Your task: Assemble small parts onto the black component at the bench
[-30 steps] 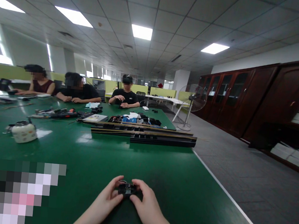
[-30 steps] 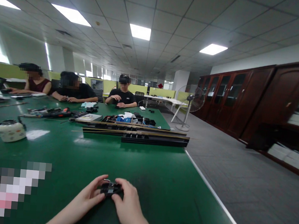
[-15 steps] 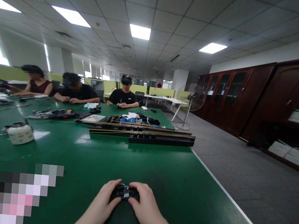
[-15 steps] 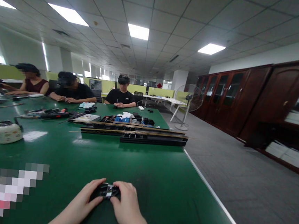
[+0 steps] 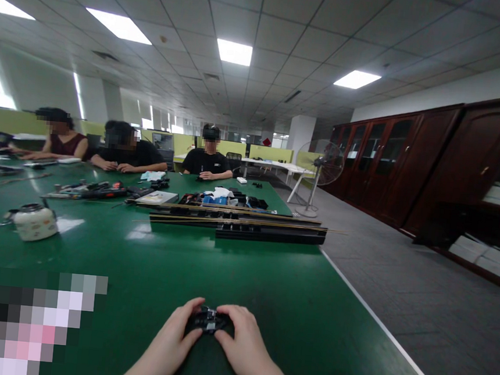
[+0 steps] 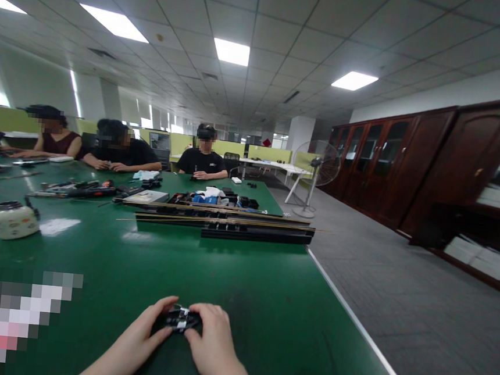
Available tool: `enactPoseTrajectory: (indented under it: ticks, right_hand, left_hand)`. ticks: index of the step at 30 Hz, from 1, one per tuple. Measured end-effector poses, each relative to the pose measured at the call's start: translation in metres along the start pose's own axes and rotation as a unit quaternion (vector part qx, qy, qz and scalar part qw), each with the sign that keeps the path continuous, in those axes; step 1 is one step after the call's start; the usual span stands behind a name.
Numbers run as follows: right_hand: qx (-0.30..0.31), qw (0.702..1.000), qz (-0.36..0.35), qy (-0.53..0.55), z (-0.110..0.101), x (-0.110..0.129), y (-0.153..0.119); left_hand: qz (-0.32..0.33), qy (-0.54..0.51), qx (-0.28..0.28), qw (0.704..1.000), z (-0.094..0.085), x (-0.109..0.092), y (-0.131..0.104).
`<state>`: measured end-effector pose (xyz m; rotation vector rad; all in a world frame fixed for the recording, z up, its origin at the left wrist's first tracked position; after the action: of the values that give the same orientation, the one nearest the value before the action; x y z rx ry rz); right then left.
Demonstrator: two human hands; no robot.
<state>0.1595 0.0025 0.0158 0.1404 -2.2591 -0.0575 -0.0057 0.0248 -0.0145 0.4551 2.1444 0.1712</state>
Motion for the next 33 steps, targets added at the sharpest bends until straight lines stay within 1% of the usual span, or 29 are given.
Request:
enactPoseTrajectory:
  ticks: [4,11,18,20,26,33]
  right_hand:
    - [-0.002,1.0,0.001,0.004,-0.001,0.001,0.0]
    - [-0.008,1.0,-0.011,0.004,0.001,0.0,0.001]
    - [-0.007,1.0,-0.005,0.009,-0.001,0.0,0.0]
    - [-0.005,1.0,-0.003,0.007,-0.001,0.001,0.0]
    - [0.002,1.0,0.004,-0.003,0.0,0.002,0.001]
    - [-0.002,1.0,0.001,-0.004,-0.002,0.003,-0.001]
  left_hand:
    - [-0.002,0.003,-0.003,1.0,-0.001,-0.001,0.0]
    - [0.019,0.007,-0.009,1.0,-0.002,-0.004,-0.001]
    - [0.007,0.017,0.014,1.0,-0.004,-0.01,0.0]
    - [0.004,0.021,0.019,1.0,-0.004,-0.01,0.0]
    - [0.002,0.017,0.009,1.0,-0.002,-0.005,-0.001]
    - [0.017,0.018,0.011,1.0,-0.002,-0.008,-0.001]
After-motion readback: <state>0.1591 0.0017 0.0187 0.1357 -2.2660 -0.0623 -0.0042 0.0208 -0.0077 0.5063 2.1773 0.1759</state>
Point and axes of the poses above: each hand's wrist, its own y-axis towards the middle knuckle, its own z-axis out of the palm, x = y × z, the point moved 4 cm from there along y, towards the middle knuckle, and after that the axes turned 7 degrees about z, right-handed, at the moved point
